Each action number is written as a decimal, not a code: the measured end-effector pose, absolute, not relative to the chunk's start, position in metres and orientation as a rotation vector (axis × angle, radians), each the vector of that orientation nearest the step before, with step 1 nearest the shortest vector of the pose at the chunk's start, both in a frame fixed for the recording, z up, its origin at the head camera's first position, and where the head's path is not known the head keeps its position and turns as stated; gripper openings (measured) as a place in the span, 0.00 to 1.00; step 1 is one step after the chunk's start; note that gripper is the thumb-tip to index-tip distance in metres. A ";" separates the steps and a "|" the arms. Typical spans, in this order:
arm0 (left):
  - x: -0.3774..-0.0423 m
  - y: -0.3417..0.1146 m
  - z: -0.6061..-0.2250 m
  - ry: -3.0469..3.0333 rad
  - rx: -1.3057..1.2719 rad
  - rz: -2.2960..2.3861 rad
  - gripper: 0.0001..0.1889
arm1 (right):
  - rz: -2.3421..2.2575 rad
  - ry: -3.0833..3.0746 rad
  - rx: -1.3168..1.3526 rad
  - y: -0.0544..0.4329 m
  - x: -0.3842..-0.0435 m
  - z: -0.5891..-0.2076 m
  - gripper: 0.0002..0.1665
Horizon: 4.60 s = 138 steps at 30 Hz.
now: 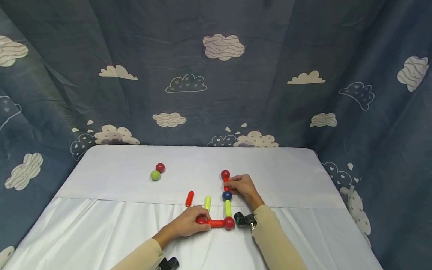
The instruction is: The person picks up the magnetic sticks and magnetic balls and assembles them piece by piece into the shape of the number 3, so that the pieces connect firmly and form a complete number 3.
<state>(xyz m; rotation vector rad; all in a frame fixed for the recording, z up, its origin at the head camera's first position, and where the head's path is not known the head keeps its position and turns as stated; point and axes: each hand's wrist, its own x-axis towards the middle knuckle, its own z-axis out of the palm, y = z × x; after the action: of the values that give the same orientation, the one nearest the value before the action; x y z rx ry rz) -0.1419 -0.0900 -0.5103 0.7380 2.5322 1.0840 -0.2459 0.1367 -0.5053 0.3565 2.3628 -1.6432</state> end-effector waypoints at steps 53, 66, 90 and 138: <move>-0.177 -0.072 -0.484 2.739 0.349 0.864 0.26 | -1.704 2.335 0.326 0.138 -0.246 -0.510 0.19; -0.180 -0.069 -0.484 2.727 0.367 0.814 0.19 | -1.744 2.337 0.306 0.139 -0.245 -0.511 0.17; -0.196 -0.077 -0.481 2.755 0.442 0.976 0.14 | -1.695 2.336 0.324 0.139 -0.245 -0.513 0.20; -0.281 -0.060 -0.485 2.686 0.316 1.145 0.10 | -1.740 2.333 0.266 0.145 -0.242 -0.510 0.19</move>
<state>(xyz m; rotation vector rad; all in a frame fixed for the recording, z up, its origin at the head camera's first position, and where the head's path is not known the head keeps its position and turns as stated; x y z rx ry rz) -0.2811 -0.0604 -0.4847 0.3164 2.6863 1.1453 -0.2415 0.1445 -0.5098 0.2659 2.3334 -1.7401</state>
